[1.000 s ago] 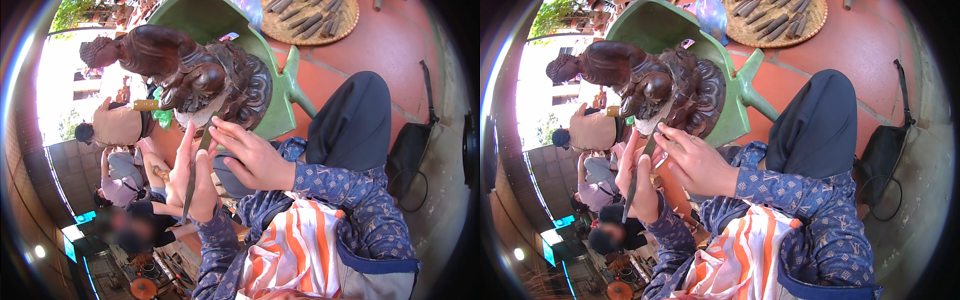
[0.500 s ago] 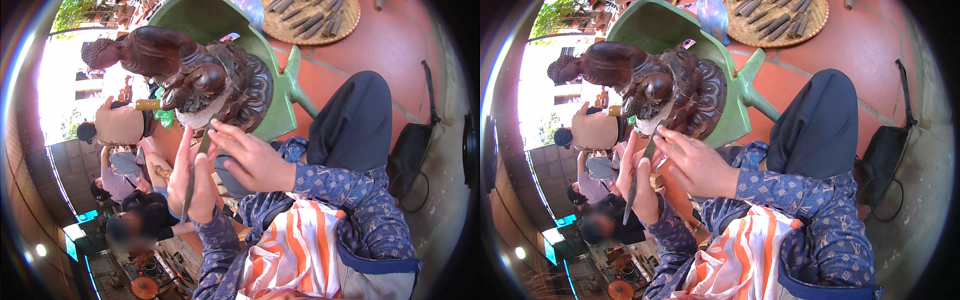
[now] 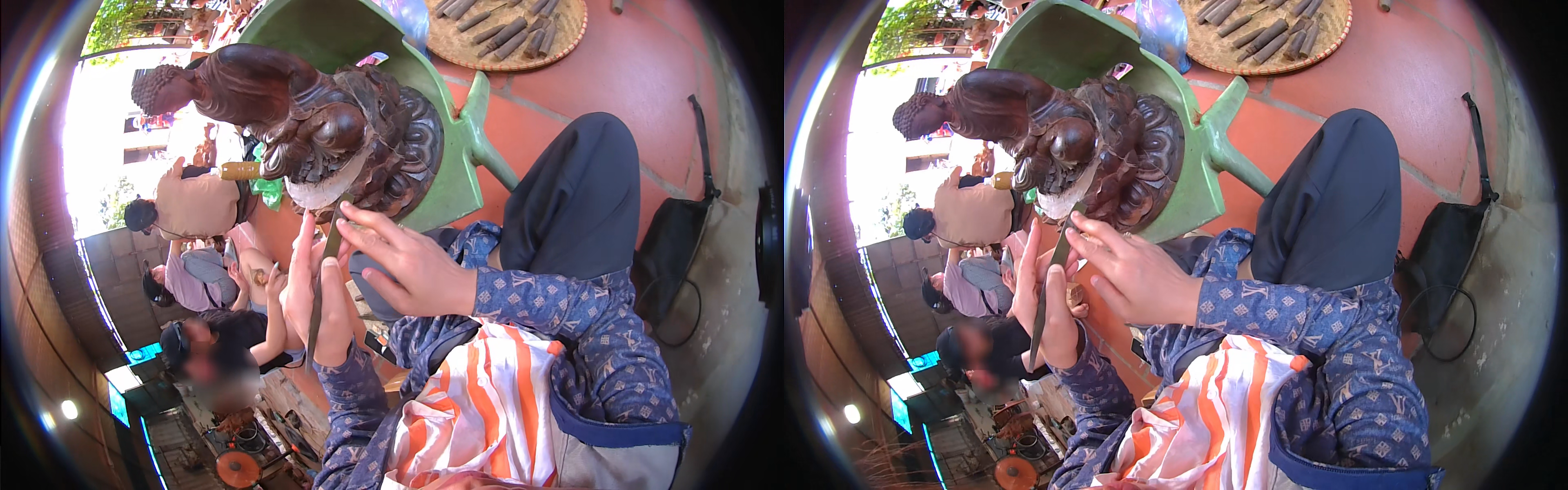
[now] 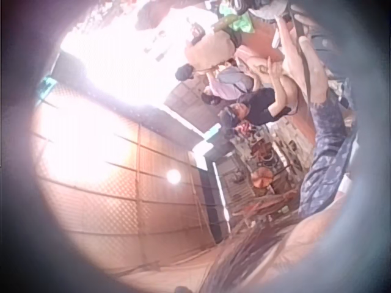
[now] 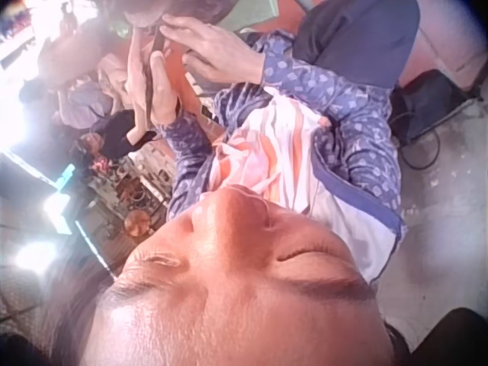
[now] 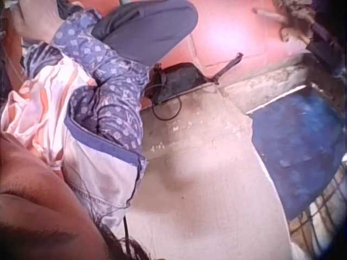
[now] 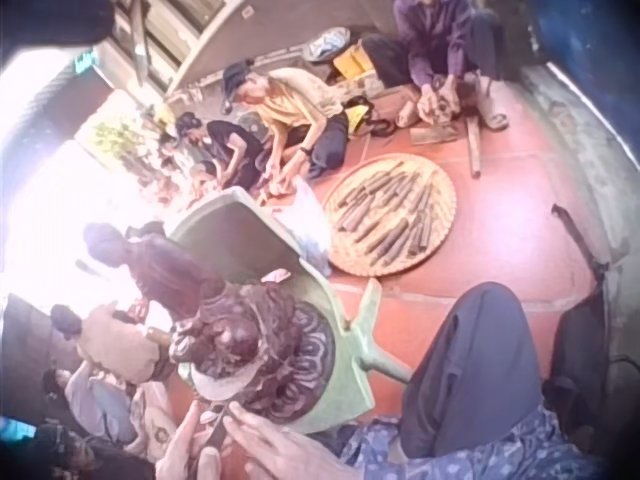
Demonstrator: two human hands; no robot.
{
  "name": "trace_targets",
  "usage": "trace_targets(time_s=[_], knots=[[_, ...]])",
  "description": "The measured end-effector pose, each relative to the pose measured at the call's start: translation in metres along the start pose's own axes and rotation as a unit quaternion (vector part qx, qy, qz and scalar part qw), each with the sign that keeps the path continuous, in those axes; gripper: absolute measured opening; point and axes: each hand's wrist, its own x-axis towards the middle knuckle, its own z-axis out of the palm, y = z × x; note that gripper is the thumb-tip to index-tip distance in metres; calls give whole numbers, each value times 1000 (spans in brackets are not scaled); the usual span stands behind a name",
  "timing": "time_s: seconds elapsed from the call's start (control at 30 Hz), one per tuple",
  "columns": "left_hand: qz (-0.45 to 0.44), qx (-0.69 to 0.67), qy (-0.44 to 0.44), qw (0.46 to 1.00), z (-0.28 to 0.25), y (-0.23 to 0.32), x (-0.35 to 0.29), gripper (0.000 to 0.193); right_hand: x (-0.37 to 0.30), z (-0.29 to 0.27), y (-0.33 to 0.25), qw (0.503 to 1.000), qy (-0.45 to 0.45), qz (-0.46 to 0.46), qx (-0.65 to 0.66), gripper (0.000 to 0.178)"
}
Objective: The person carves a wooden statue using a chisel and mallet. They hold the statue steady with one hand while striking the chisel with the other to shape the wood.
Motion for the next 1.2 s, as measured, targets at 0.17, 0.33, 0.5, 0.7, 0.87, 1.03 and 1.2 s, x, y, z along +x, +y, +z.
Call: trace_targets(time_s=[0.17,0.33,0.5,0.7,0.87,1.03,1.2], knots=[[18,59,-13,998,1,-9,0,49,-1,2,2,999,24,-10,-26,68],[22,51,4,998,7,-10,-3,47,0,-4,7,1000,15,-11,-16,67],[20,64,-10,998,1,-12,-9,47,-5,1,-1,1000,10,14,1,66],[37,73,7,997,10,-17,-5,46,-2,-2,8,999,20,2,-27,65],[30,77,4,997,9,-16,-9,46,-3,-6,5,1000,4,18,-9,66],[30,74,-38,996,-2,-24,-14,47,-10,3,-1,1000,11,17,-2,65],[17,78,-18,997,9,-20,-11,47,-2,-9,6,999,2,11,-32,66]])
